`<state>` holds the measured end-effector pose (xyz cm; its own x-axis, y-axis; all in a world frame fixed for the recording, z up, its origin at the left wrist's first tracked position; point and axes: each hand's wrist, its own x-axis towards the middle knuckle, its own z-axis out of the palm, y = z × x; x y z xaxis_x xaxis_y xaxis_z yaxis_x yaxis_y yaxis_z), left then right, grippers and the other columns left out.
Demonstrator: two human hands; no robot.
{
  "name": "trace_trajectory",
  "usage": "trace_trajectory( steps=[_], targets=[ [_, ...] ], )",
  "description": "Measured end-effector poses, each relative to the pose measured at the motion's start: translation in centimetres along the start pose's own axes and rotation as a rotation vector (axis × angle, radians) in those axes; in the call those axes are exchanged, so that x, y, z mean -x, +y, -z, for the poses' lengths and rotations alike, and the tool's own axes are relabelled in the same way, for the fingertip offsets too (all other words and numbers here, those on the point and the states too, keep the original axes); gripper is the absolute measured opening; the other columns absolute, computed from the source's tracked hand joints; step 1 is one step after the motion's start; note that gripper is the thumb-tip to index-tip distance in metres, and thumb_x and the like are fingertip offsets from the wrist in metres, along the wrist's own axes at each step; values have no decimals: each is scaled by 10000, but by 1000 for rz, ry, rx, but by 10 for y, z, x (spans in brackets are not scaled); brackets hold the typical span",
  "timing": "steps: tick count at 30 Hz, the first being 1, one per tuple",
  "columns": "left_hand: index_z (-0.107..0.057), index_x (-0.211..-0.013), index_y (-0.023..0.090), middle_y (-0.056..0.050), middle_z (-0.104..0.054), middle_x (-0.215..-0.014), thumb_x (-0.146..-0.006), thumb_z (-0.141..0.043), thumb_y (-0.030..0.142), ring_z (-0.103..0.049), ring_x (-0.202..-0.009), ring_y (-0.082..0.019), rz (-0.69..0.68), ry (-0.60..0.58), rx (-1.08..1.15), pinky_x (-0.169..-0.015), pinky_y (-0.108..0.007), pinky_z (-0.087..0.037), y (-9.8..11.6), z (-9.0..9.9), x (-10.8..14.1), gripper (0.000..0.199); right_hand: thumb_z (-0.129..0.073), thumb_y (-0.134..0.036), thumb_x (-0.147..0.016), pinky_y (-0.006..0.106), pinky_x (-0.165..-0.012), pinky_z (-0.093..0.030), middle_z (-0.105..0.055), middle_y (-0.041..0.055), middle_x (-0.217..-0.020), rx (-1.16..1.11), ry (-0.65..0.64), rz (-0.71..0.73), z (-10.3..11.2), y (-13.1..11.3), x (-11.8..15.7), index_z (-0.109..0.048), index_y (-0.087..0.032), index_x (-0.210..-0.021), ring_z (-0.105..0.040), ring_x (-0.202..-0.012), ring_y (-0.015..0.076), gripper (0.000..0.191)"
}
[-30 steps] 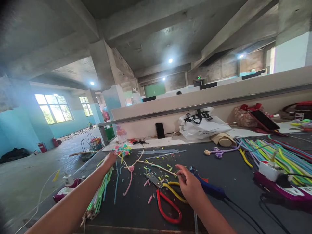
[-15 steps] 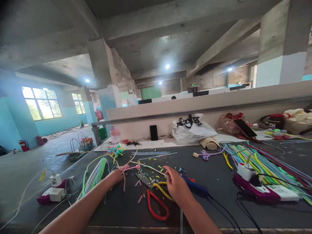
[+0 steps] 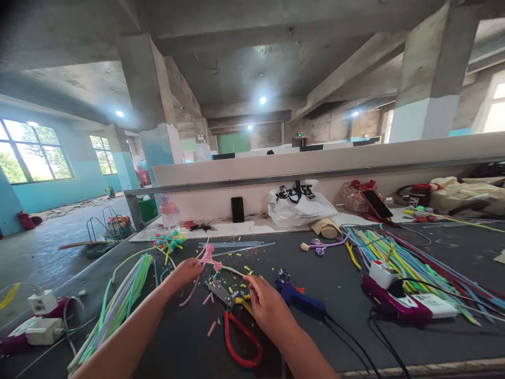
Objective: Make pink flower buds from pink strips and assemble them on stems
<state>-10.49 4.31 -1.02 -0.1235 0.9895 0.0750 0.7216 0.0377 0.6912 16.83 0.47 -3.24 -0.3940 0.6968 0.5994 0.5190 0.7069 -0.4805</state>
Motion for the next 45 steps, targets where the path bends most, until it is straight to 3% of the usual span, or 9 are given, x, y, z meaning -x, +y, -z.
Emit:
trace_trajectory(
  steps=[2, 5, 9, 13, 17, 20, 27, 37, 45],
  targets=[
    [-543, -1111, 142, -73, -578, -1099, -861, -526, 315, -591, -914, -201, -47, -18, 30, -764, -391, -509, 2, -5, -8, 304, -379, -144, -836, 363, -807, -502, -656, 120, -986, -4, -12, -21, -1, 1, 0, -575, -166, -1089, -627, -903, 222, 321],
    [-579, -933, 126, -15, -601, -842, -871, -493, 325, -583, -741, -149, -129, 2, 57, -655, -296, -484, 4, -12, -15, 226, -391, -185, -856, 364, -837, -487, -653, 124, -1041, -21, -26, -60, -3, 4, 0, -581, -172, -1089, -615, -963, 231, 302],
    [-513, -738, 168, 59, -440, -580, -851, -428, 283, -468, -600, -112, -229, 56, 100, -554, -213, -348, 0, -18, -13, 182, -414, -205, -850, 334, -809, -479, -667, 101, -981, -79, -34, -112, -2, 3, 1, -590, -191, -1088, -624, -914, 218, 296],
    [-456, -692, 190, 56, -417, -593, -811, -417, 222, -420, -598, -115, -288, 67, 129, -551, -214, -293, -2, -22, -4, 129, -496, -249, -804, 313, -722, -469, -674, 69, -866, -223, -62, -277, -6, -10, -4, -638, -200, -1010, -622, -791, 208, 255],
    [-452, -715, 198, 46, -436, -608, -795, -407, 168, -412, -593, -123, -310, 85, 167, -561, -225, -277, 4, -20, 5, 96, -556, -378, -777, 247, -498, -397, -656, 32, -779, -618, -179, -586, -24, -32, -22, -663, -195, -921, -538, -532, 130, 256],
    [-485, -746, 197, 33, -490, -629, -774, -425, 130, -445, -607, -129, -318, 89, 202, -570, -228, -283, 10, -18, 11, 95, -584, -479, -765, 217, -484, -349, -655, 33, -825, -883, -227, -685, -41, -50, -43, -669, -190, -908, -527, -579, 119, 334],
    [-587, -846, 180, 9, -612, -776, -804, -478, 220, -519, -701, -122, -369, 11, 423, -613, -199, -366, 24, -13, 24, 123, -697, -421, -672, 237, -551, -368, -658, 7, -716, -1181, -48, -815, -57, -70, -94, -651, -184, -768, -549, -652, 145, 260],
    [-588, -816, 142, 19, -557, -687, -762, -554, 320, -477, -610, -105, -350, -94, 880, -563, -198, -371, 24, -18, 22, 190, -685, -216, -605, 247, -558, -405, -676, -10, -657, -1229, 80, -799, -52, -89, -112, -644, -176, -721, -572, -583, 138, 130],
    [-583, -977, 130, 35, -499, -664, -720, -605, 402, -365, -533, -68, -368, -212, 1072, -502, -191, -282, 32, 2, 35, 375, -636, -197, -663, 279, -624, -472, -696, 36, -693, -1252, 155, -746, -34, -103, -121, -638, -160, -720, -635, -669, 169, 69]
  ],
)
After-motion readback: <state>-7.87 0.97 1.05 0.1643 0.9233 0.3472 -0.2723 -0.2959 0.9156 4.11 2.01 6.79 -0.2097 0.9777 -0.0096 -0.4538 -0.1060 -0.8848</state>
